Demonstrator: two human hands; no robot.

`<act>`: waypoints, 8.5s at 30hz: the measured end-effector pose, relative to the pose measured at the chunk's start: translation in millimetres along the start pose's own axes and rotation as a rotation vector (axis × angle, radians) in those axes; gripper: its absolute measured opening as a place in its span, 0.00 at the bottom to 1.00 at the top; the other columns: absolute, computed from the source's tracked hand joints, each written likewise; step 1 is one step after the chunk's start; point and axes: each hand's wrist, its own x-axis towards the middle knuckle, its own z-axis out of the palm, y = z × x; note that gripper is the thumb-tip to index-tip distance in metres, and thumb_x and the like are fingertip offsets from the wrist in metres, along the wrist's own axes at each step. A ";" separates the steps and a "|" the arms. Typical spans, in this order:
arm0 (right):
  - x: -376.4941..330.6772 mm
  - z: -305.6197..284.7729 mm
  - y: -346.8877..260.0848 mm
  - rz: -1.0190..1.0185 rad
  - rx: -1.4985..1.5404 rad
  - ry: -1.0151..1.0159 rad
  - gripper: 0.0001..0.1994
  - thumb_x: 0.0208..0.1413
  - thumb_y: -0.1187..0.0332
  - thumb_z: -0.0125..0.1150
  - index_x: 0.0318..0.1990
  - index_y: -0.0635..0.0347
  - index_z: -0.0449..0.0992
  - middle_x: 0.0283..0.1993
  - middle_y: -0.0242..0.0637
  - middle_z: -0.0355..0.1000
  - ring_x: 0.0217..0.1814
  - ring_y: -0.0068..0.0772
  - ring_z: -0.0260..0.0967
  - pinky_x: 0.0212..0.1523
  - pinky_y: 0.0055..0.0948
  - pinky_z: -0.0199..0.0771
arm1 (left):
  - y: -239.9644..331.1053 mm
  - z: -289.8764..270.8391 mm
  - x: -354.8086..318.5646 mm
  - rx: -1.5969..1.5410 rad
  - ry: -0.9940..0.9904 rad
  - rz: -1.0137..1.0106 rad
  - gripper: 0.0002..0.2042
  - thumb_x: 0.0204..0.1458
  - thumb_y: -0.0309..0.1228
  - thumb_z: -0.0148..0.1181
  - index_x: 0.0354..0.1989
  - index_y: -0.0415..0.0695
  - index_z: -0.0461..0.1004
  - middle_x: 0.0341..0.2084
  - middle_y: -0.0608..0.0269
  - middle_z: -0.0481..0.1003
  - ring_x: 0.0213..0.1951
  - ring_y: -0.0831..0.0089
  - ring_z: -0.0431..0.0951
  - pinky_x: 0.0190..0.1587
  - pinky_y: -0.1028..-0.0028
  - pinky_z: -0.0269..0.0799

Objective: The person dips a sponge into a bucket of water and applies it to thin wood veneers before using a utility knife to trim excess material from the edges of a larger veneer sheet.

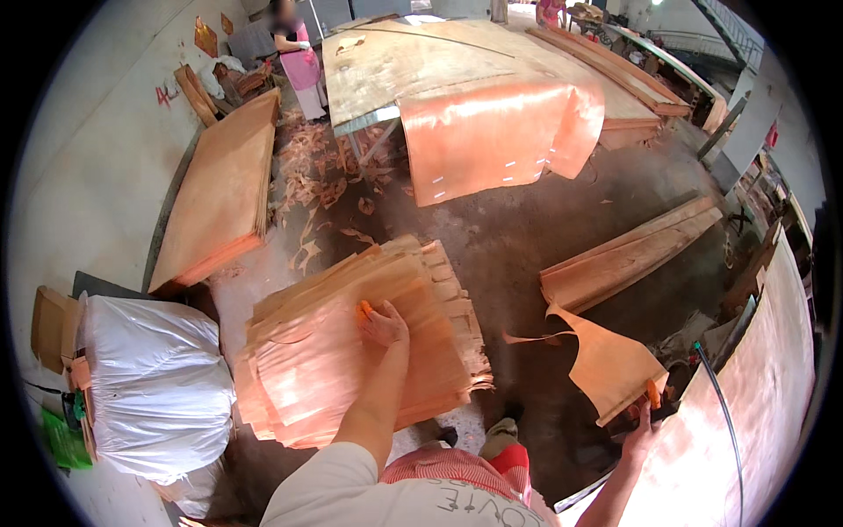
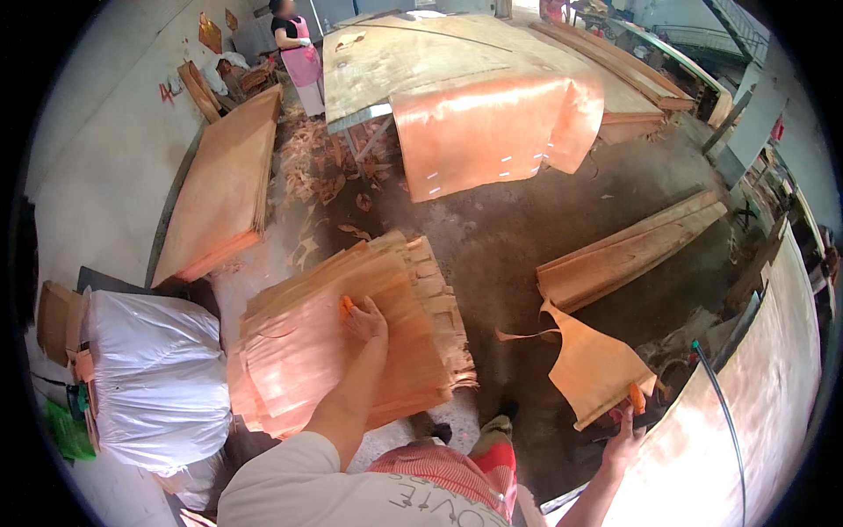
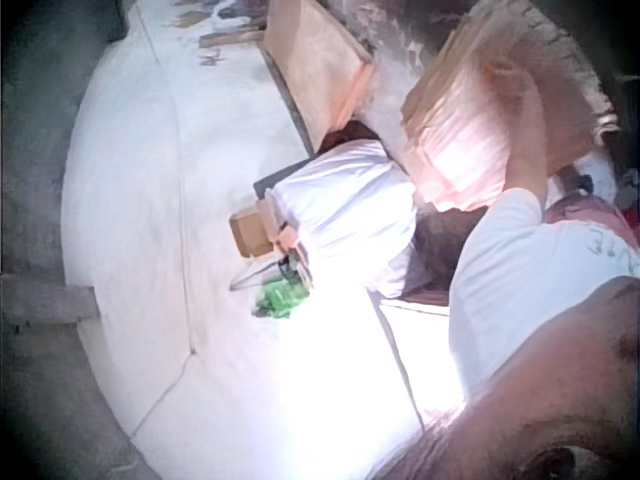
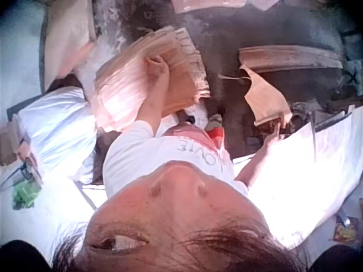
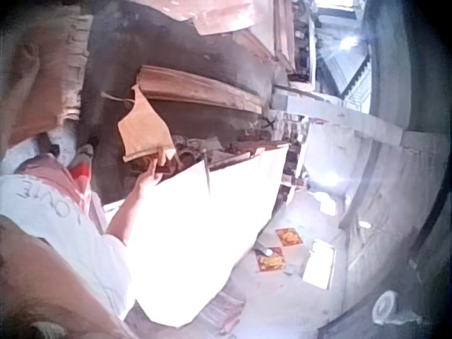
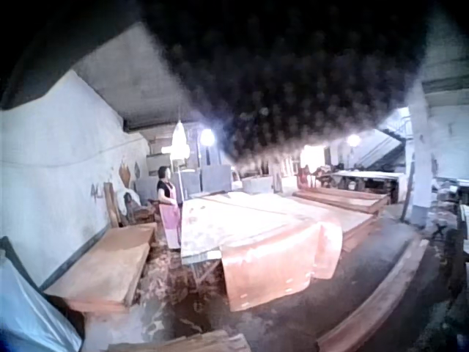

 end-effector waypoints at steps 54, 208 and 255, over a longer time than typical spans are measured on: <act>-727.1 -559.4 -153.3 -0.424 -0.021 1.126 0.25 0.48 0.65 0.53 0.53 0.71 0.60 0.54 0.46 0.60 0.58 0.37 0.55 0.58 0.33 0.52 | 188.3 -608.0 -575.1 -1.317 -2.434 0.143 0.16 0.54 0.39 0.44 0.45 0.40 0.66 0.38 0.60 0.72 0.35 0.76 0.72 0.34 0.81 0.66; -319.3 -819.7 66.2 0.448 -1.293 -0.253 0.19 0.58 0.61 0.32 0.55 0.55 0.56 0.31 0.40 0.70 0.32 0.44 0.69 0.32 0.37 0.69 | 157.3 -506.0 -923.3 -0.550 -1.043 1.367 0.30 0.34 0.47 0.61 0.49 0.48 0.65 0.54 0.57 0.59 0.57 0.62 0.57 0.56 0.56 0.47; -279.0 -929.2 -77.1 -0.274 -1.103 0.668 0.10 0.49 0.68 0.55 0.39 0.60 0.73 0.16 0.34 0.62 0.15 0.21 0.55 0.18 0.23 0.57 | 118.7 -561.4 -960.3 -0.600 -1.364 1.783 0.33 0.42 0.45 0.53 0.56 0.38 0.54 0.57 0.52 0.53 0.60 0.60 0.50 0.60 0.61 0.43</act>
